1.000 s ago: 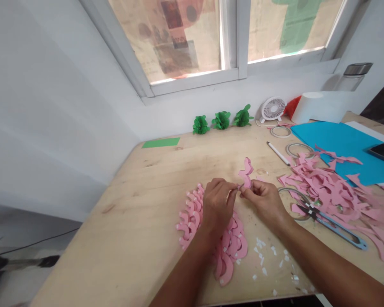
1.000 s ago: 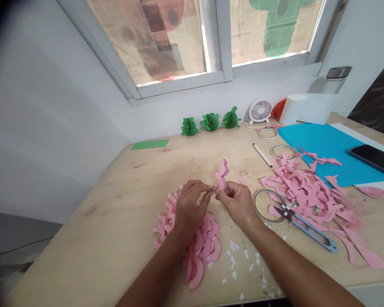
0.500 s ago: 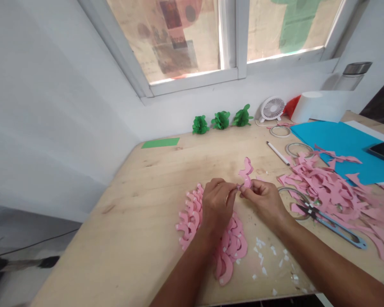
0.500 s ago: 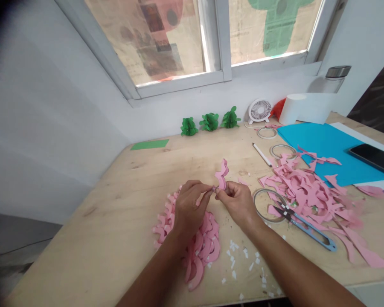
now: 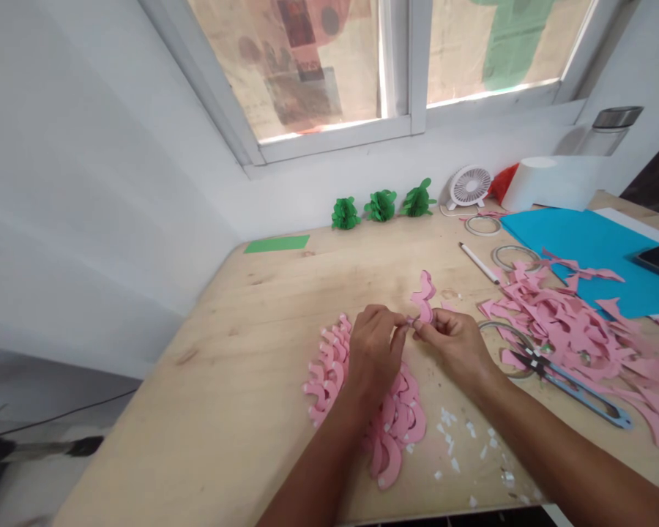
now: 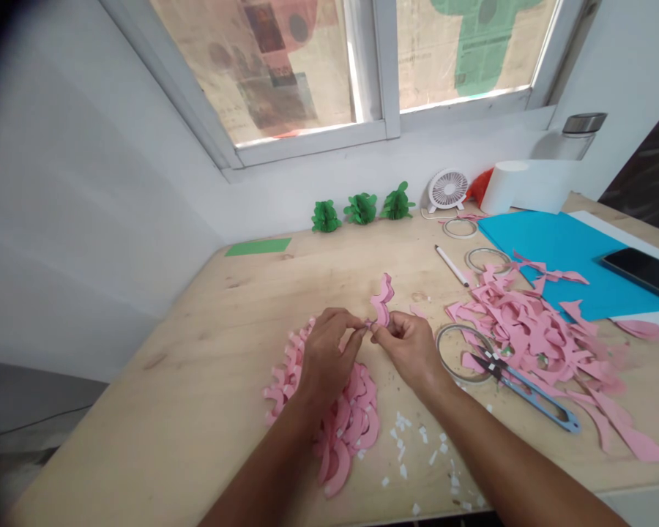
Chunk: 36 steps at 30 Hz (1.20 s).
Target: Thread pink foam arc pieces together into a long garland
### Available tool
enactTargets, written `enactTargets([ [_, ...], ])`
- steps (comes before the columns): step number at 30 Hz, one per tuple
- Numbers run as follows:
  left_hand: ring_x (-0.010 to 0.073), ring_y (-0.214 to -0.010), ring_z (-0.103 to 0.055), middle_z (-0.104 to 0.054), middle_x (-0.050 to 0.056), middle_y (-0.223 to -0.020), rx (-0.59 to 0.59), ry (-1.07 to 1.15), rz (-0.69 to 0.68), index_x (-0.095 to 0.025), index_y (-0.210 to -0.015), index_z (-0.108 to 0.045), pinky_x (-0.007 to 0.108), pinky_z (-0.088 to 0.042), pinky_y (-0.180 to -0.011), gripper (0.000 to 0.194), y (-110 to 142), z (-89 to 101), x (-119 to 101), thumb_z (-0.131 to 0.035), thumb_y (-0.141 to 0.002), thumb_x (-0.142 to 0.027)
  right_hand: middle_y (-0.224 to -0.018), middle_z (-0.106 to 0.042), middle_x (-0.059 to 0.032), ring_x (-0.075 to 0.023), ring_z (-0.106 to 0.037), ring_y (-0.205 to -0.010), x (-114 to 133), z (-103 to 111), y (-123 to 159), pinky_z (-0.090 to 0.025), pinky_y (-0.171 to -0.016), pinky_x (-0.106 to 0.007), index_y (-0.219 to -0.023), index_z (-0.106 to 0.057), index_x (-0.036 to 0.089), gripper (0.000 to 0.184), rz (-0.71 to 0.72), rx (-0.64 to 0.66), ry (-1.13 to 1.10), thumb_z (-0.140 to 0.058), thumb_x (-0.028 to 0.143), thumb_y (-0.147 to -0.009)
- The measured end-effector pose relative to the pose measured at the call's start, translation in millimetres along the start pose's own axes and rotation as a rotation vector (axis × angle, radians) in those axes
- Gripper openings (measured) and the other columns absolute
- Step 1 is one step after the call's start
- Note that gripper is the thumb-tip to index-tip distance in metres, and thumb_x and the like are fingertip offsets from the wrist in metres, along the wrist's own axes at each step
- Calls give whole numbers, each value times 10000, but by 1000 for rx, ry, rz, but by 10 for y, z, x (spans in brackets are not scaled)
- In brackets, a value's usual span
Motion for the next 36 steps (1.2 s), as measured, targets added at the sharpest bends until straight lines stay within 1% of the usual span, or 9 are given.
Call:
enactTargets([
  [6, 190, -781, -551, -615, 39, -741, 14, -9, -23, -175, -765, -538, 319, -424, -690, 75, -5, -12, -19, -518, -809, -119, -507, -430, 38, -91, -340, -476, -21, -8, -15, -254, -463, -234, -590, -590, 147, 280, -6, -14, -41, -624, 391, -722],
  [12, 187, -789, -557, -603, 38, -760, 30, 17, -12, -176, -774, -533, 314, -430, -698, 84, 5, -31, -23, -513, -788, -96, -496, -443, 39, -87, -346, -451, -14, 10, -5, -262, -445, -226, -586, -582, 151, 292, -65, -34, -111, -641, 414, -697],
  [17, 186, -807, -564, -611, 35, -767, -2, 40, 58, -183, -800, -562, 321, -441, -730, 72, 3, -4, -4, -527, -795, -119, -494, -448, 41, -85, -345, -454, 1, 13, -9, -256, -450, -225, -589, -590, 147, 294, -48, -36, -95, -638, 415, -703],
  [21, 190, -817, -564, -629, 48, -785, -3, 34, 39, -180, -847, -597, 328, -449, -736, 85, 2, 0, -5, -543, -799, -134, -518, -483, 26, -94, -378, -480, -17, 1, -17, -272, -467, -229, -607, -600, 141, 283, -22, -21, -84, -633, 400, -717],
  [23, 188, -809, -567, -628, 50, -784, -15, 26, 37, -180, -837, -604, 327, -453, -729, 85, 5, 2, 0, -544, -798, -133, -531, -494, 21, -98, -390, -490, -28, -5, -21, -285, -477, -231, -611, -603, 141, 277, -9, -17, -82, -627, 392, -726],
  [28, 188, -798, -572, -616, 49, -769, -20, 9, 44, -178, -780, -592, 324, -455, -717, 72, 10, 5, 6, -537, -798, -134, -516, -467, 29, -89, -357, -478, -41, -13, -21, -279, -472, -232, -599, -597, 141, 270, -10, -17, -66, -627, 378, -725],
  [31, 188, -798, -572, -613, 51, -786, -6, 11, 54, -179, -783, -585, 327, -454, -722, 66, 8, 6, 5, -532, -799, -142, -515, -465, 28, -90, -358, -480, -30, -15, -14, -274, -466, -232, -599, -596, 141, 268, -19, -8, -74, -628, 378, -720],
  [36, 185, -771, -568, -611, 43, -749, 8, 5, 40, -179, -769, -563, 319, -446, -697, 81, -6, 11, -12, -510, -799, -126, -503, -452, 32, -90, -356, -473, -18, -14, -6, -265, -454, -230, -589, -592, 148, 291, -4, 10, -65, -628, 403, -722],
])
Point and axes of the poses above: each hand's wrist, its own y-axis away from the middle knuckle, its own z-axis out of the back of the hand, x = y × z, the point moved 4 cm from there along -y, towards the middle knuckle
